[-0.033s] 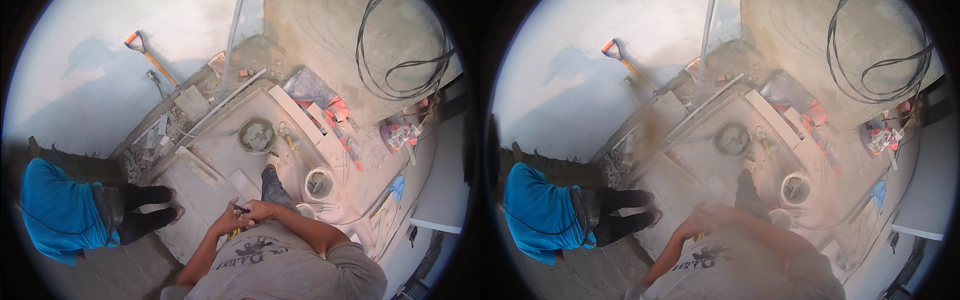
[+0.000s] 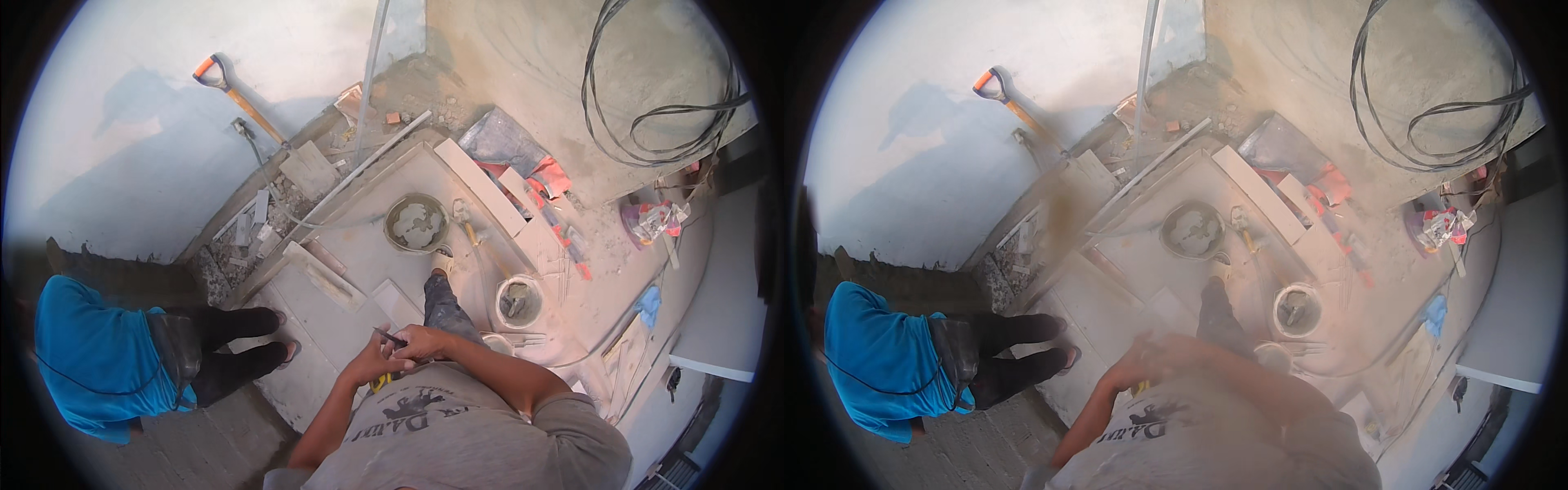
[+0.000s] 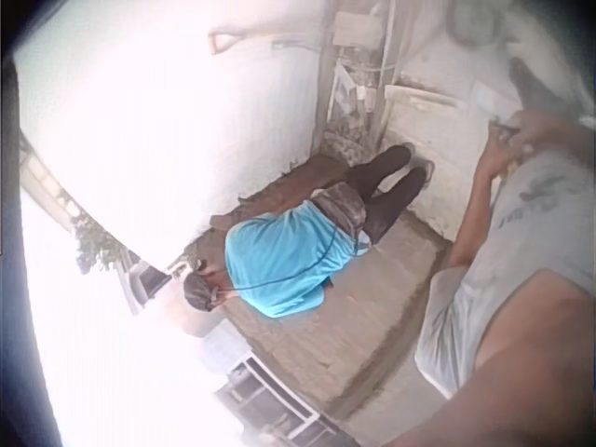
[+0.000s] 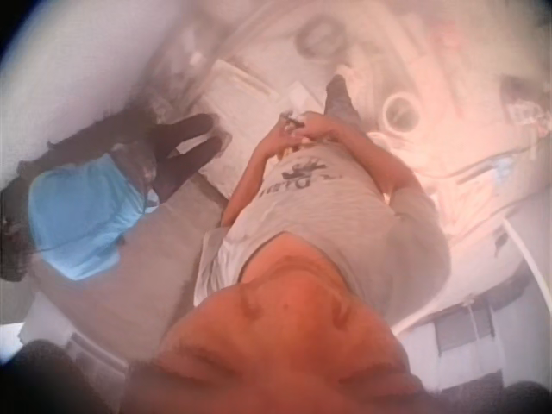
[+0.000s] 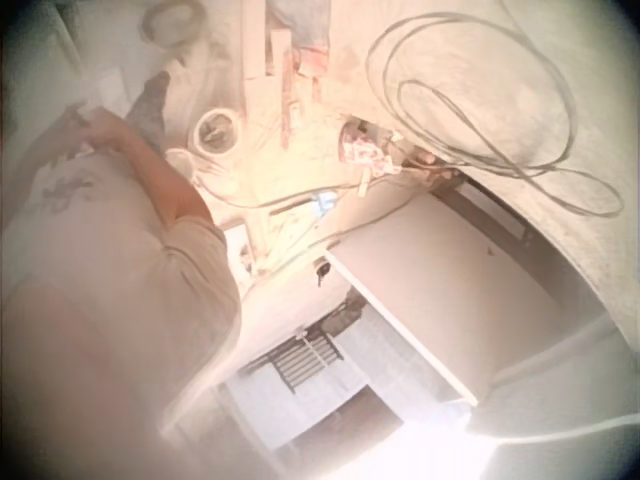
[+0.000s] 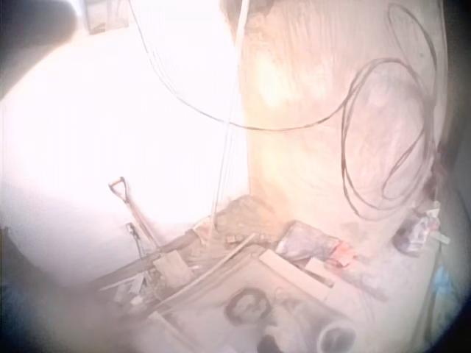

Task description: The person scoops cement into a bucket using a trowel, then uses a tape measure and marker to measure and mark white rectangular tiles on the floor. The person handles the tiles and tools directly without visible cutting or installation.

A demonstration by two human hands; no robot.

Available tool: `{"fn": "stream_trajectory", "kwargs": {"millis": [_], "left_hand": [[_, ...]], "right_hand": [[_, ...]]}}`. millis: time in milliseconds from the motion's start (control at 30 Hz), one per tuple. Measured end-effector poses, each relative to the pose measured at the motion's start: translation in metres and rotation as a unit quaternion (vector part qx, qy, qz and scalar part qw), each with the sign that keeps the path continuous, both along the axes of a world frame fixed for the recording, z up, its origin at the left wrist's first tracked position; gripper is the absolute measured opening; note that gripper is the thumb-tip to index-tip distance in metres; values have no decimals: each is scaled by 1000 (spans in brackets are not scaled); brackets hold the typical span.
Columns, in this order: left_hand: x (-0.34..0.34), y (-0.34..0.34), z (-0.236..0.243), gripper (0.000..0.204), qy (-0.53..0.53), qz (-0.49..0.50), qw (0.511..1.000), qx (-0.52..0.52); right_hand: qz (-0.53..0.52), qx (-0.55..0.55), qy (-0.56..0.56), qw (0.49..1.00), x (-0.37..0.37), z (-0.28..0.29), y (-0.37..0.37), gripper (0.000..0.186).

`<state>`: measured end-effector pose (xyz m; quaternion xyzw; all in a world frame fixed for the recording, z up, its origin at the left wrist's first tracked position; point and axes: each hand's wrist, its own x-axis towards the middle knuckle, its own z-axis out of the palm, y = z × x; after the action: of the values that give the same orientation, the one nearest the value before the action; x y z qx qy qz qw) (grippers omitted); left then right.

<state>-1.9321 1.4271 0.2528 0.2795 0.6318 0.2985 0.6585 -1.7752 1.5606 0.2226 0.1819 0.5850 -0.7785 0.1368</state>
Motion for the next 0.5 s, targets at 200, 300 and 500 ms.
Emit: {"fn": "stream_trajectory", "kwargs": {"millis": [200, 300, 500], "left_hand": [[-20, 131, -1, 86, -1, -43, 998, -53], [-36, 169, 9, 64, 15, -33, 996, -78], [-93, 221, 23, 47, 34, -71, 992, -97]], "right_hand": [[-56, -199, -77, 975, -7, 1, 156, 24], [-155, -289, -127, 936, -3, -2, 217, 27], [-407, -222, -86, 882, 14, -32, 372, 21]]}}
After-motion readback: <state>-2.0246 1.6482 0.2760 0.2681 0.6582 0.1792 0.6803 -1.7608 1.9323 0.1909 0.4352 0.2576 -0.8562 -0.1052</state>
